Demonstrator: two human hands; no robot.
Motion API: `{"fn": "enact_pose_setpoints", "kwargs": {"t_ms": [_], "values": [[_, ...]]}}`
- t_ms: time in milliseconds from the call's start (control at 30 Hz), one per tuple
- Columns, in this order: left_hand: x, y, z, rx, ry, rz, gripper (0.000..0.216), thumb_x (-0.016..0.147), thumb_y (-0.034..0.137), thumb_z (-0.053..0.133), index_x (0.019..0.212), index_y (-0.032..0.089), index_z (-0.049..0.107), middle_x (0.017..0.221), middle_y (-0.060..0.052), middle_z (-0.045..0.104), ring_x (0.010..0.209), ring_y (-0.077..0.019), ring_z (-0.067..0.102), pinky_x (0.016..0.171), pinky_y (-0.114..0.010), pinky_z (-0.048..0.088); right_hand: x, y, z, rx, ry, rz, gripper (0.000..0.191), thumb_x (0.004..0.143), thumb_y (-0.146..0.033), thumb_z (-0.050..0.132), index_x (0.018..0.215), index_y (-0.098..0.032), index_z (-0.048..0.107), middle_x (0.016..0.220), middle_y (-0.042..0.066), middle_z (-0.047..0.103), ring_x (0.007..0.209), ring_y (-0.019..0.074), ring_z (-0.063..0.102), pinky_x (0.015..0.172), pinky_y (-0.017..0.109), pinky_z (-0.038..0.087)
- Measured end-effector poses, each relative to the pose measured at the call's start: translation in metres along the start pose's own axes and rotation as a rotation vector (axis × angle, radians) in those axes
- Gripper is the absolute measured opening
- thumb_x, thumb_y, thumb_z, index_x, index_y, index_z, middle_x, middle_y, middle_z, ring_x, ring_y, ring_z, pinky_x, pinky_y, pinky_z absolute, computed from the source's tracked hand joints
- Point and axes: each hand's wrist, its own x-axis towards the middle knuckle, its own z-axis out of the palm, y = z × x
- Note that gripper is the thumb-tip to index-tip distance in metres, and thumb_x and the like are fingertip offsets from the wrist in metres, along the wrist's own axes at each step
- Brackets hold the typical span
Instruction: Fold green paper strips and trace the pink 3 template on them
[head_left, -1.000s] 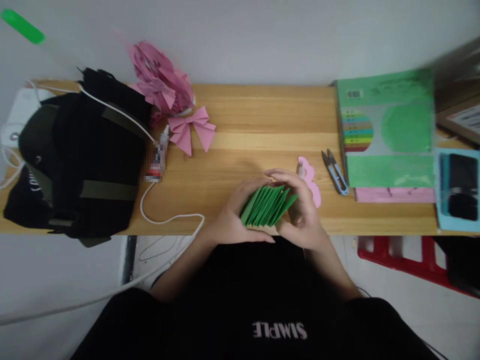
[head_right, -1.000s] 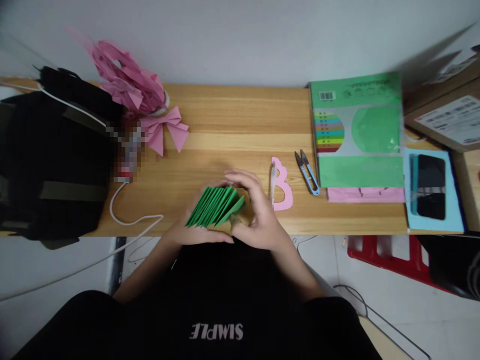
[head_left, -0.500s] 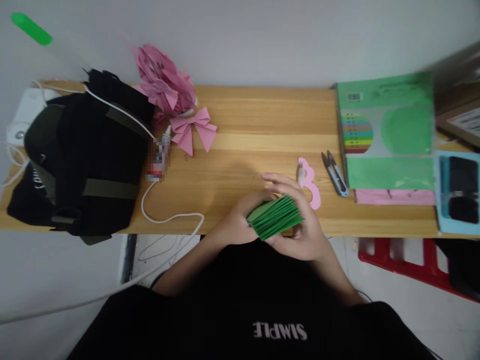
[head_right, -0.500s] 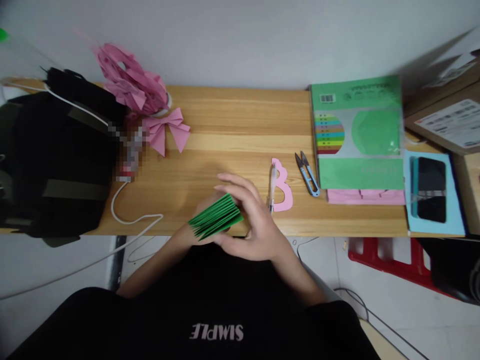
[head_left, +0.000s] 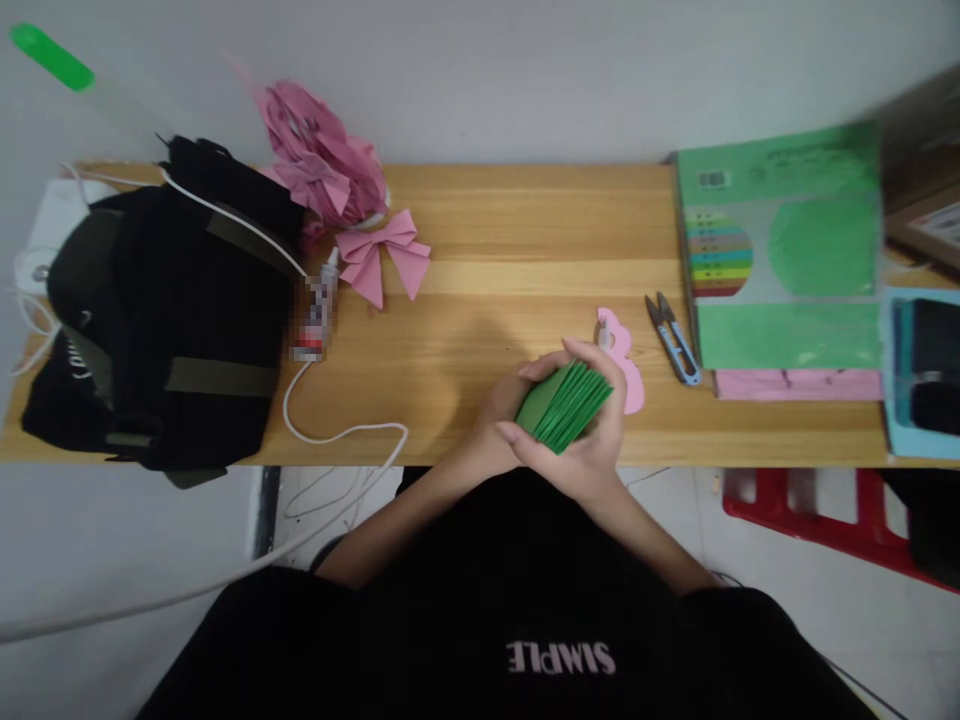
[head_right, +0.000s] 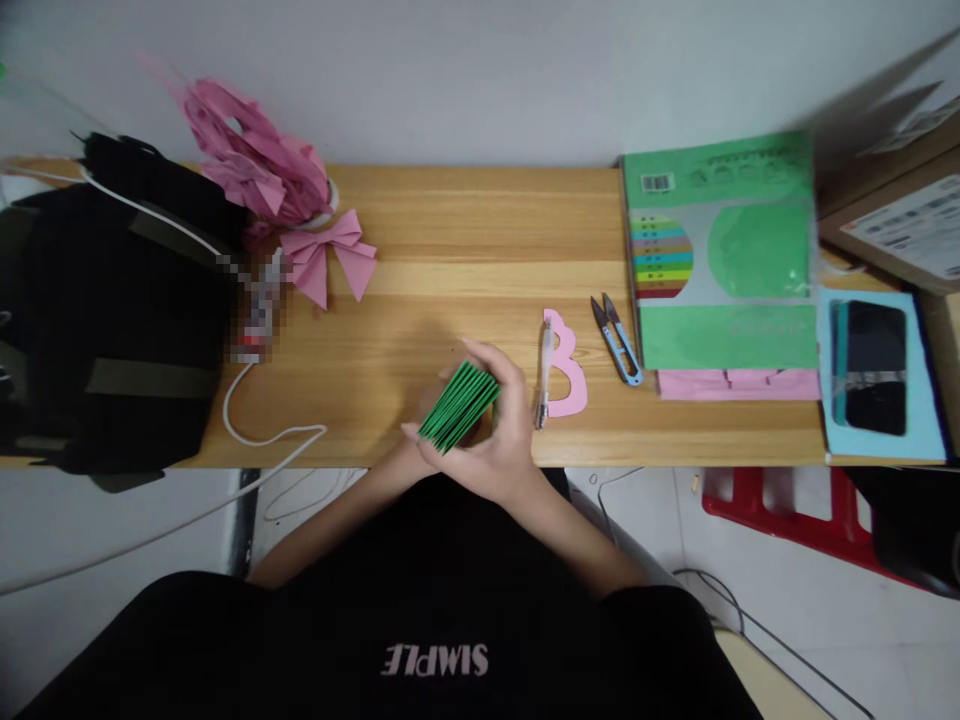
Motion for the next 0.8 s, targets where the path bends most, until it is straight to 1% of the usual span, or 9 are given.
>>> {"fn": "enact_pose_setpoints", "kwargs": {"t_ms": [67,133,267,400,467,533,633,700,800], "values": [[-0.003,-0.002,-0.001,0.010,0.042,-0.050,0.020,0.089,0.024,0.064,0.109,0.021,0.059,0.096,-0.002,0.064,0.094,-0.0232,0.066,0.081,-0.039,0.062,-0.004,0.008,0.002,0.022,-0.002,0.024,0.065,0.074,-0.028,0.078,0.131,-0.031,0.046,0.101,0.003,0.058,0.091,0.0222,0.061,0.087,0.047,0.055],[-0.004,-0.003,-0.002,0.013,0.065,-0.074,0.021,0.089,0.029,0.063,0.109,0.021,0.061,0.097,-0.003,0.065,0.090,-0.0238,0.066,0.081,-0.042,0.062,-0.007,0.013,0.004,0.031,-0.003,0.018,0.060,0.074,-0.024,0.077,0.127,-0.030,0.049,0.099,0.002,0.058,0.091,0.0216,0.060,0.087,0.046,0.054],[-0.001,0.004,-0.002,-0.006,0.068,-0.069,0.035,0.086,0.031,0.062,0.120,0.020,0.060,0.109,-0.005,0.065,0.101,-0.0278,0.066,0.087,-0.046,0.060,-0.006,0.013,0.004,0.007,0.010,-0.012,0.049,0.075,-0.024,0.074,0.118,-0.028,0.050,0.096,0.002,0.058,0.089,0.0212,0.060,0.082,0.044,0.056],[-0.006,0.022,-0.005,-0.023,0.060,-0.068,0.042,0.083,0.029,0.065,0.125,0.026,0.058,0.118,-0.004,0.065,0.111,-0.0307,0.065,0.093,-0.046,0.058,-0.002,0.008,0.004,0.053,0.061,0.030,0.035,0.080,-0.032,0.070,0.110,-0.027,0.052,0.095,0.004,0.060,0.087,0.0202,0.063,0.079,0.040,0.059],[-0.009,0.030,-0.007,-0.018,0.079,-0.093,0.049,0.080,0.024,0.067,0.128,0.027,0.055,0.125,-0.005,0.064,0.117,-0.0333,0.062,0.097,-0.049,0.055,0.000,0.007,0.004,0.099,0.143,0.076,0.038,0.082,-0.037,0.068,0.115,-0.027,0.052,0.096,0.004,0.062,0.088,0.0200,0.064,0.080,0.039,0.059],[-0.011,0.038,-0.010,-0.015,0.077,-0.137,0.051,0.081,0.019,0.064,0.130,0.027,0.053,0.128,-0.007,0.064,0.117,-0.0328,0.063,0.098,-0.049,0.054,0.003,0.007,0.004,0.160,0.202,0.138,0.046,0.084,-0.041,0.068,0.125,-0.028,0.050,0.098,0.004,0.063,0.089,0.0194,0.065,0.082,0.038,0.059],[-0.008,0.051,-0.012,-0.016,0.038,-0.218,0.044,0.086,0.014,0.055,0.130,0.022,0.055,0.127,-0.010,0.066,0.115,-0.0295,0.065,0.098,-0.046,0.054,0.008,0.008,0.001,0.274,0.220,0.219,0.053,0.084,-0.042,0.069,0.132,-0.031,0.048,0.094,0.001,0.064,0.082,0.0171,0.066,0.077,0.035,0.059],[-0.004,0.059,-0.012,-0.030,0.022,-0.258,0.042,0.089,0.016,0.053,0.131,0.019,0.056,0.128,-0.012,0.066,0.118,-0.0289,0.064,0.101,-0.046,0.052,0.012,0.007,-0.001,0.277,0.255,0.257,0.051,0.084,-0.043,0.069,0.130,-0.031,0.051,0.089,-0.001,0.065,0.077,0.0163,0.066,0.073,0.033,0.057],[0.004,0.063,-0.008,-0.216,0.040,-0.343,0.042,0.090,0.024,0.056,0.132,0.019,0.057,0.134,-0.011,0.063,0.128,-0.0275,0.058,0.112,-0.044,0.043,0.020,0.004,-0.005,0.187,0.287,0.332,0.044,0.079,-0.043,0.074,0.116,-0.027,0.058,0.084,-0.001,0.067,0.075,0.0166,0.066,0.069,0.031,0.056]]}}
